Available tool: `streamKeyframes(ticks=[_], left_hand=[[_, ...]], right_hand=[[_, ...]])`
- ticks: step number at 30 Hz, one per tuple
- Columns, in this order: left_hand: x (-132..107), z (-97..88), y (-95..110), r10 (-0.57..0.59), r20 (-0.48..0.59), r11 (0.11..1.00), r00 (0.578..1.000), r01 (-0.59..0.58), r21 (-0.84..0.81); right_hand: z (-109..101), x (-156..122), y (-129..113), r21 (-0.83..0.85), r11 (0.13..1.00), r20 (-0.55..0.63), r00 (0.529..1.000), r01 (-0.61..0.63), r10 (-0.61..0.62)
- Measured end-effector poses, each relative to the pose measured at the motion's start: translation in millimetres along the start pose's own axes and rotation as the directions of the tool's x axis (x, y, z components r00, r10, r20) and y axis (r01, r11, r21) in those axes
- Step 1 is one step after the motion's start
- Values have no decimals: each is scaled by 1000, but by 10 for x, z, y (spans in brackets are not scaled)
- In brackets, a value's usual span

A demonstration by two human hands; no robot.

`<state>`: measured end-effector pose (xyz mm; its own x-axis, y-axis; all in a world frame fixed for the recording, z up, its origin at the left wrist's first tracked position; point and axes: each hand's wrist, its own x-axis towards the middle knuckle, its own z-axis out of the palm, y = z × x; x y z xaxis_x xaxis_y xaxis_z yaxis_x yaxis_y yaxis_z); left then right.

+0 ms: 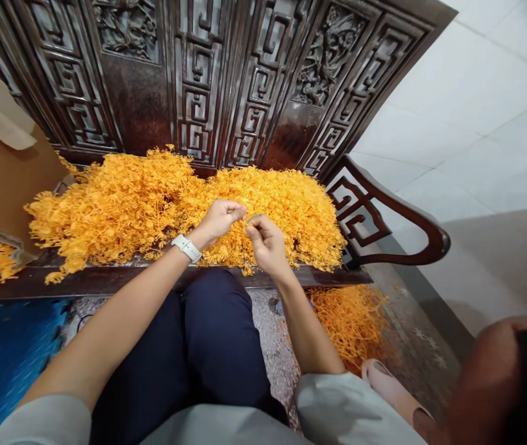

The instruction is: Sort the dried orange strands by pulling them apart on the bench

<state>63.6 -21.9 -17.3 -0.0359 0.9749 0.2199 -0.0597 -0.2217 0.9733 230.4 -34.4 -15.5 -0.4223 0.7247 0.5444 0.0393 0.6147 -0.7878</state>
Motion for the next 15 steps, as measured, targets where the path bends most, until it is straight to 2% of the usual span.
streamKeyframes(ticks=[1,3,5,6,7,8,9,10,11,13,14,15], left_hand=[[24,-12,-19,-23,-43,1000,999,23,1],[99,-118,-61,-90,-240,996,967,84,-33],[176,-306,-94,-174,-429,981,886,117,-154],[203,-405,-102,-213,-448,964,868,113,-239],[217,-492,-100,-251,-404,936,880,114,-333],[217,-554,-90,-269,-350,905,897,110,-412],[205,-585,-70,-277,-298,873,914,110,-475],[184,-585,-43,-282,-261,847,923,111,-520],[156,-556,-13,-287,-247,830,926,111,-547],[100,-438,42,-309,-243,813,919,123,-569],[78,-367,61,-324,-238,811,916,139,-569],[62,-299,71,-339,-236,813,911,157,-561]], right_hand=[[-31,-73,-111,68,997,39,999,26,-29],[-122,-201,-342,254,965,234,964,64,-126],[-225,-260,-511,387,920,452,858,57,-243],[-271,-251,-538,408,911,496,827,49,-267],[-312,-213,-514,398,916,473,845,46,-248],[-346,-150,-437,371,928,383,904,38,-190],[-372,-68,-314,329,944,243,965,13,-97],[-389,23,-163,268,963,71,997,-37,19],[-393,112,-1,181,976,-75,988,-122,137],[-352,247,269,2,963,-304,917,-270,257],[-306,282,350,-71,952,-354,900,-298,255],[-243,294,388,-120,949,-355,905,-292,233]])
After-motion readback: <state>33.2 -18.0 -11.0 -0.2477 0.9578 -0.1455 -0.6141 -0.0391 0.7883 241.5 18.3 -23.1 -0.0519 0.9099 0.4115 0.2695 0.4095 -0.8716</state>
